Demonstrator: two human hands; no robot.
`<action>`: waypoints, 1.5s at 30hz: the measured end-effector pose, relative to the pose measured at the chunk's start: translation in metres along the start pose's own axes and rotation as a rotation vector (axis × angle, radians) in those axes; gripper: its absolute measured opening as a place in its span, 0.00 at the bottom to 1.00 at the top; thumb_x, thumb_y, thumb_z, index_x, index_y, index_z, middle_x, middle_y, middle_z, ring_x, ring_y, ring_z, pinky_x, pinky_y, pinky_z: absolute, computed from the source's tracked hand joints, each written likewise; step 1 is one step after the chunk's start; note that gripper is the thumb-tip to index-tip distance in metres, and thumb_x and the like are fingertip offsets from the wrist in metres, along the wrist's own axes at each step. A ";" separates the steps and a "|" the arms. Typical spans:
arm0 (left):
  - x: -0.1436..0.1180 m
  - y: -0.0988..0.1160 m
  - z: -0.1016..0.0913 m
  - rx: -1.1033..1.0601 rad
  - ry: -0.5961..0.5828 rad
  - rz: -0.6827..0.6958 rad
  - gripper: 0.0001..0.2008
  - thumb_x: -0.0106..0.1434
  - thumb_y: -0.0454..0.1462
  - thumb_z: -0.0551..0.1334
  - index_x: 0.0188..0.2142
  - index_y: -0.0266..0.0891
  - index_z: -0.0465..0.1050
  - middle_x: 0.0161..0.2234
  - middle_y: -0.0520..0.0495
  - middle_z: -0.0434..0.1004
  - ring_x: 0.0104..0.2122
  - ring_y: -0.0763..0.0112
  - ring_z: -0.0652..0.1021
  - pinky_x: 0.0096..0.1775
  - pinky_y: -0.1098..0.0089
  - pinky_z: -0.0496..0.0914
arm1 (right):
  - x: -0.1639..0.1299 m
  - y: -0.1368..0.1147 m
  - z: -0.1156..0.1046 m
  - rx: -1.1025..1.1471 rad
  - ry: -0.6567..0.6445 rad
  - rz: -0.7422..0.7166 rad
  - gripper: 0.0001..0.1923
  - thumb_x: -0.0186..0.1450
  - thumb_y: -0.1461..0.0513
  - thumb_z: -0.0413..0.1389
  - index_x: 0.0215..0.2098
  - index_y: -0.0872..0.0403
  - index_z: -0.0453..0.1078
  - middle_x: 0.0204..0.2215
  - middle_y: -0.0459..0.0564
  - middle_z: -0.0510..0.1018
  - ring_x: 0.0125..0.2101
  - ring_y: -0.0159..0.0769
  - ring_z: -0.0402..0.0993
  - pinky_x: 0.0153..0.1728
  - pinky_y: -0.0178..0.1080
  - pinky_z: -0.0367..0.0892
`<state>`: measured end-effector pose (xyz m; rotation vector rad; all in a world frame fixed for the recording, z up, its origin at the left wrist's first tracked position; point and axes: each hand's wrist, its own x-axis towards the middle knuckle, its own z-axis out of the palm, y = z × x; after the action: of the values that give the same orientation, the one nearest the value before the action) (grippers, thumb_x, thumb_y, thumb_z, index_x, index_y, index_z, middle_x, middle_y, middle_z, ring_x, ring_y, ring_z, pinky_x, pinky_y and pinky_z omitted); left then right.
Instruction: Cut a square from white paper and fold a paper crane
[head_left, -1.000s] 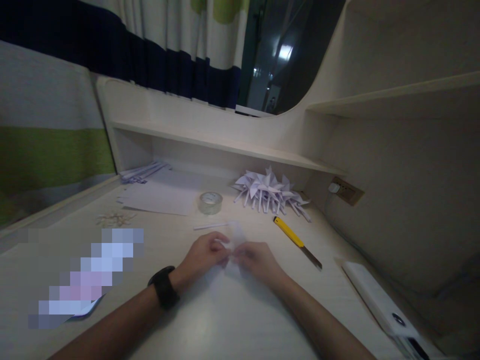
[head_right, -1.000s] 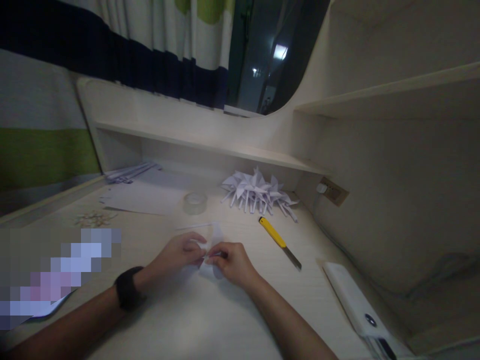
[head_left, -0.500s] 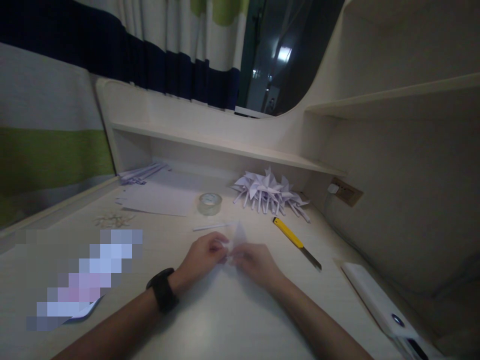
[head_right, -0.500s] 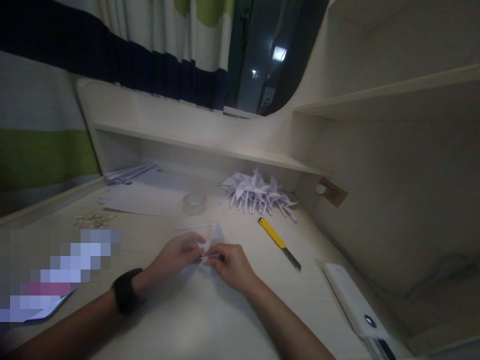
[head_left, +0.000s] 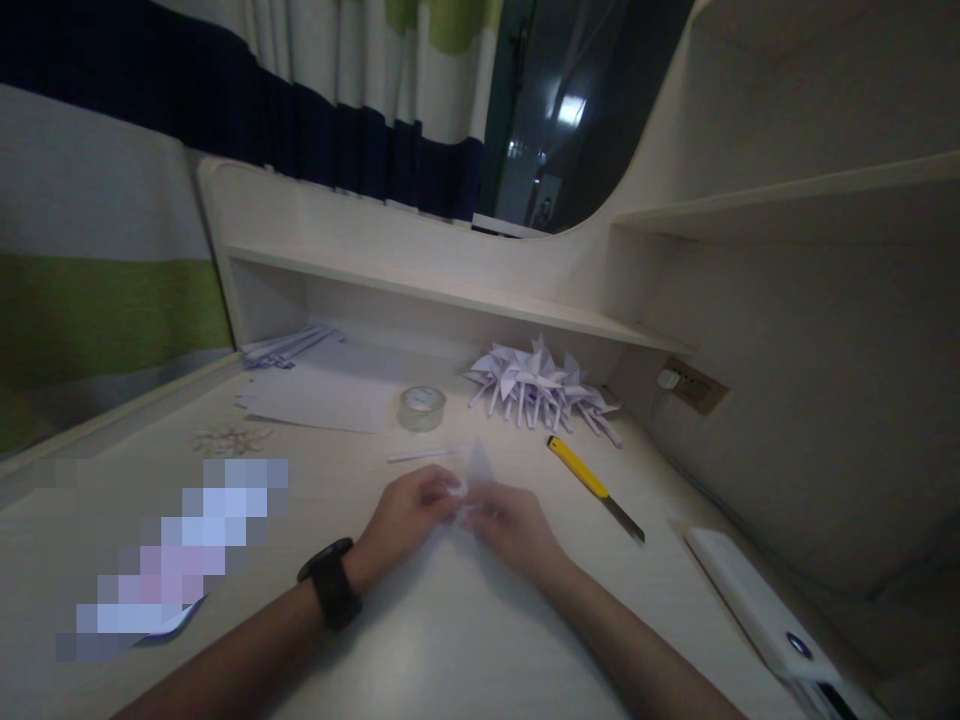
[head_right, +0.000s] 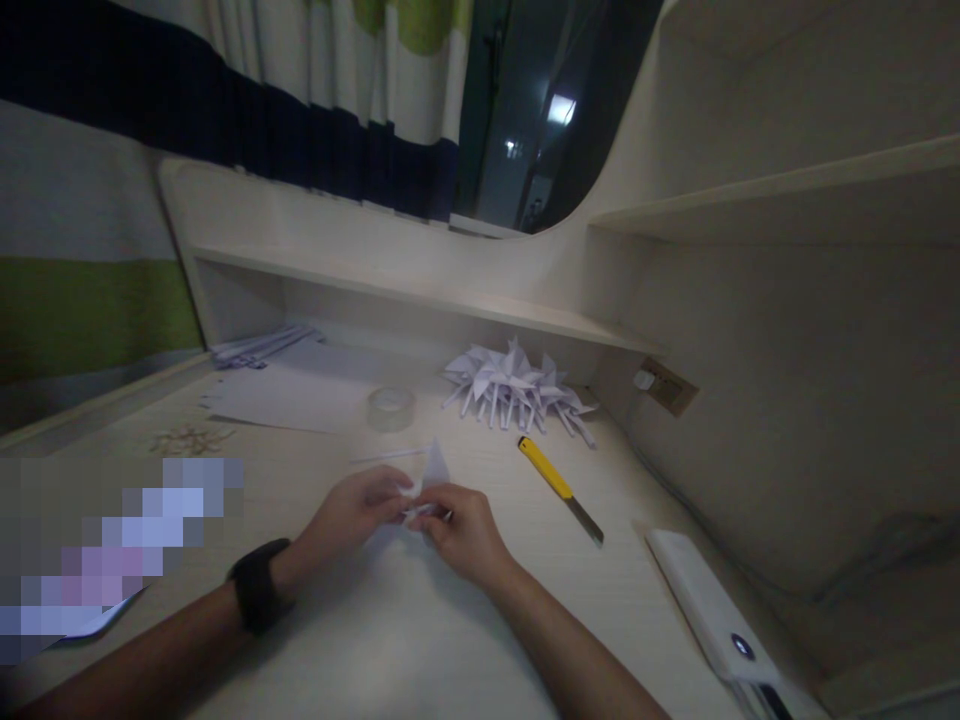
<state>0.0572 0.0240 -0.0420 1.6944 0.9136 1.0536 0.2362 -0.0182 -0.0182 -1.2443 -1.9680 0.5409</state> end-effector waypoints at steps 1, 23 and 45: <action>0.000 0.000 0.000 0.003 0.005 0.005 0.10 0.55 0.40 0.64 0.36 0.39 0.73 0.29 0.46 0.80 0.29 0.63 0.79 0.33 0.67 0.71 | 0.000 0.000 0.001 0.006 0.014 -0.002 0.10 0.57 0.66 0.61 0.37 0.51 0.77 0.35 0.48 0.81 0.33 0.36 0.76 0.35 0.34 0.68; 0.002 0.011 0.001 -0.344 0.058 -0.137 0.14 0.49 0.36 0.66 0.32 0.39 0.62 0.21 0.54 0.75 0.24 0.67 0.78 0.30 0.66 0.73 | -0.001 0.003 0.002 0.010 0.090 -0.038 0.04 0.58 0.66 0.59 0.33 0.54 0.75 0.31 0.48 0.79 0.31 0.34 0.75 0.33 0.33 0.68; -0.001 0.017 0.000 -0.317 0.064 -0.174 0.18 0.44 0.34 0.67 0.32 0.39 0.61 0.19 0.56 0.73 0.23 0.69 0.77 0.28 0.70 0.69 | 0.000 0.006 0.003 0.021 0.105 -0.094 0.03 0.58 0.67 0.58 0.30 0.54 0.74 0.28 0.48 0.77 0.29 0.33 0.72 0.30 0.32 0.66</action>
<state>0.0591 0.0180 -0.0259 1.3041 0.8660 1.0765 0.2378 -0.0153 -0.0241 -1.1381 -1.9173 0.4392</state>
